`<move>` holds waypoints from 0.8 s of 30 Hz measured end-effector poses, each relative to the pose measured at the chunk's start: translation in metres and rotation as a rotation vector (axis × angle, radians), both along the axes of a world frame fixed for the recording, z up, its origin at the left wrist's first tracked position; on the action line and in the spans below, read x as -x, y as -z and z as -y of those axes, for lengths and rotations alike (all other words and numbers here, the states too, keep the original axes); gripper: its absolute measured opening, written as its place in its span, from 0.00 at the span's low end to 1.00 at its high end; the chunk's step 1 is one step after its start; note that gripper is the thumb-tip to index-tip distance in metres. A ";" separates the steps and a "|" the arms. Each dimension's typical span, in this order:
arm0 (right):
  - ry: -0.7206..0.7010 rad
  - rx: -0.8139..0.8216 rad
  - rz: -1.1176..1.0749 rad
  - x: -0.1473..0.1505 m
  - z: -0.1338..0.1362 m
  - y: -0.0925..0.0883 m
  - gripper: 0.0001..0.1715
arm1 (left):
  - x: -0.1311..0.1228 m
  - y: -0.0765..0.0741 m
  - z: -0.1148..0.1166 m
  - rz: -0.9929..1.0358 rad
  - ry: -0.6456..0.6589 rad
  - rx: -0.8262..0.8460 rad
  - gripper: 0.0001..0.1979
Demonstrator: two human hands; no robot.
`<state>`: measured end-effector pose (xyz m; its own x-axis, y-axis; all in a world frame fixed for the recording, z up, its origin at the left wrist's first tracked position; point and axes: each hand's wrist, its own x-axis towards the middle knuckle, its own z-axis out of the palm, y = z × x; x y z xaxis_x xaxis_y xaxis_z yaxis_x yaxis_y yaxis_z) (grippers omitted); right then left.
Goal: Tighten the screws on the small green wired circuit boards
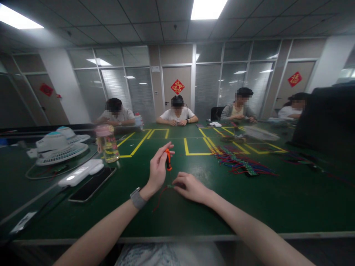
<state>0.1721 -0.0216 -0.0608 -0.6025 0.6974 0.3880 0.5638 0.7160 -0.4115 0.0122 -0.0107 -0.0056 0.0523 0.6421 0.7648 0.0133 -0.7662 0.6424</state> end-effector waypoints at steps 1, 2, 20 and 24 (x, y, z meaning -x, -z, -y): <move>0.000 0.001 0.003 0.000 0.000 0.000 0.11 | -0.001 0.001 0.000 0.013 0.015 0.022 0.17; 0.001 0.002 0.007 0.000 0.001 -0.001 0.11 | -0.001 0.001 0.000 0.017 0.007 0.029 0.17; 0.006 0.003 0.016 0.000 0.002 -0.003 0.10 | 0.000 -0.004 0.003 -0.044 -0.203 -0.069 0.08; 0.008 0.004 0.012 -0.001 0.001 -0.002 0.10 | 0.000 -0.004 0.003 -0.030 -0.177 -0.058 0.11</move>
<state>0.1727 -0.0223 -0.0592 -0.6014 0.7041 0.3776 0.5746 0.7096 -0.4078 0.0121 -0.0132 -0.0016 -0.0343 0.5986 0.8003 0.1699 -0.7856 0.5949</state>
